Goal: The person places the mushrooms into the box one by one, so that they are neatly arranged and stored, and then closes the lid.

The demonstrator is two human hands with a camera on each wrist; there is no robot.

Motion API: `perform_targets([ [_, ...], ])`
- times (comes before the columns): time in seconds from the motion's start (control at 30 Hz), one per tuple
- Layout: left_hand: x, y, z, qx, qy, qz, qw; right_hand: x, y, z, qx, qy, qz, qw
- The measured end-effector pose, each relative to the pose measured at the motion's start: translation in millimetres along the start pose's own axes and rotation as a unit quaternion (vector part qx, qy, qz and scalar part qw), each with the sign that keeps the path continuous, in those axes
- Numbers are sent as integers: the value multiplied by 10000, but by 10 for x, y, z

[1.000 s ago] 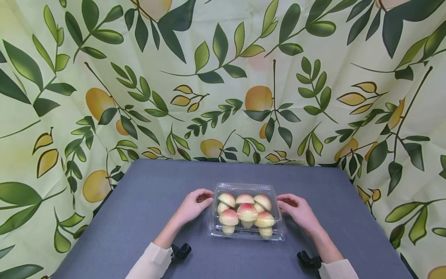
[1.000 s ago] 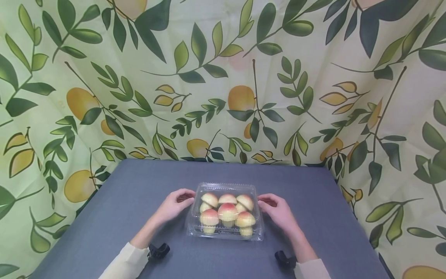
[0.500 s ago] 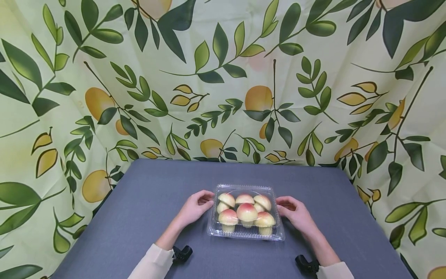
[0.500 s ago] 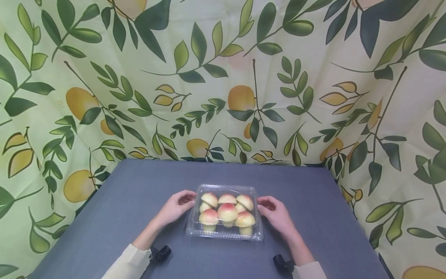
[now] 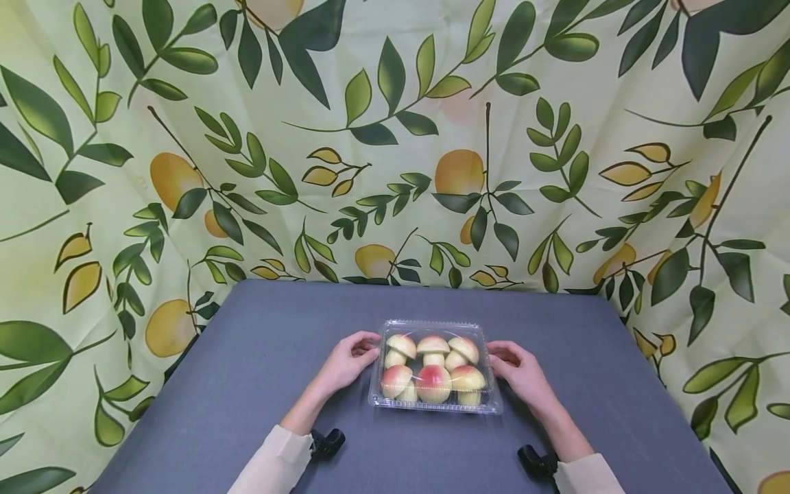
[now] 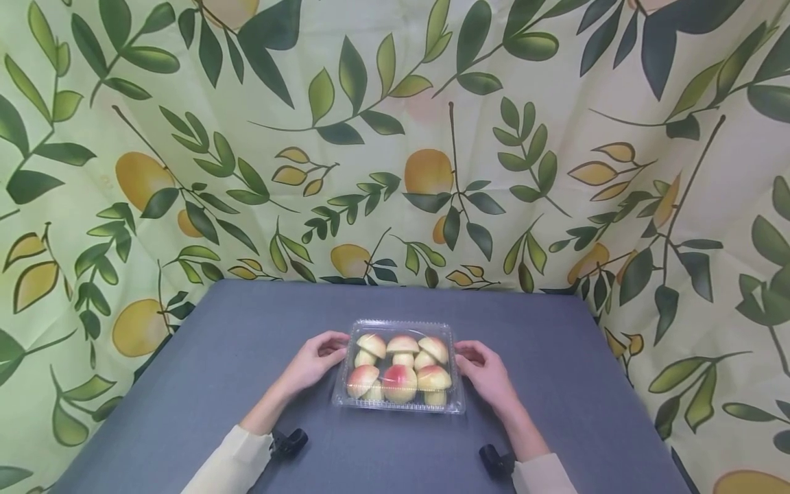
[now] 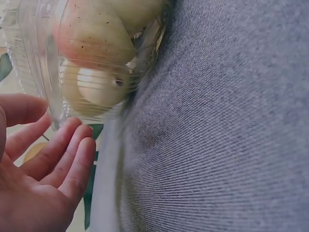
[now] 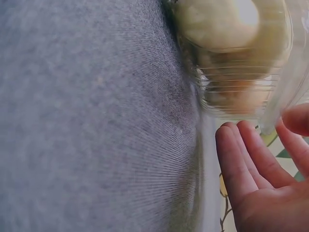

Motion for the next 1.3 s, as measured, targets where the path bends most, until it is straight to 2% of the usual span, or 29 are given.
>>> perform_targets([
  [0.27, -38, 20, 77, 175, 36, 79, 9998, 33, 39, 72, 96, 22, 48, 9999],
  [0.47, 0, 12, 72, 334, 51, 204, 9992, 49, 53, 98, 185, 91, 57, 9998],
  [0.57, 30, -20, 38, 14, -53, -119, 9999, 55, 58, 110, 239, 91, -28, 9997],
  [0.7, 73, -108, -51, -785, -220, -650, 9946, 54, 61, 110, 276, 81, -137, 9995],
  [0.87, 151, -195, -208, -1664, -243, -420, 9849, 38, 58, 107, 244, 44, -154, 9996],
  [0.97, 191, -160, -282, -1915, -324, -156, 9808, 24, 48, 106, 244, 13, -164, 9996],
  [1.07, 218, -81, -312, -1820, -364, 32, 9826, 9, 41, 109, 242, 24, -91, 9997],
  [1.2, 231, 7, -311, -1318, -332, 373, 9900, -12, 46, 117, 130, 72, 25, 9999],
  [1.3, 232, 50, -303, -1000, -327, 593, 9927, -36, 46, 97, -42, 114, 62, 9999],
])
Point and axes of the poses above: each hand's wrist, its own z-axis towards the middle knuckle, its own y-axis out of the palm, x = y × z, the point moved 3 cm from there along z, towards the middle knuckle, and after that the axes turned 6 degrees about x, right-handed, at the moved point
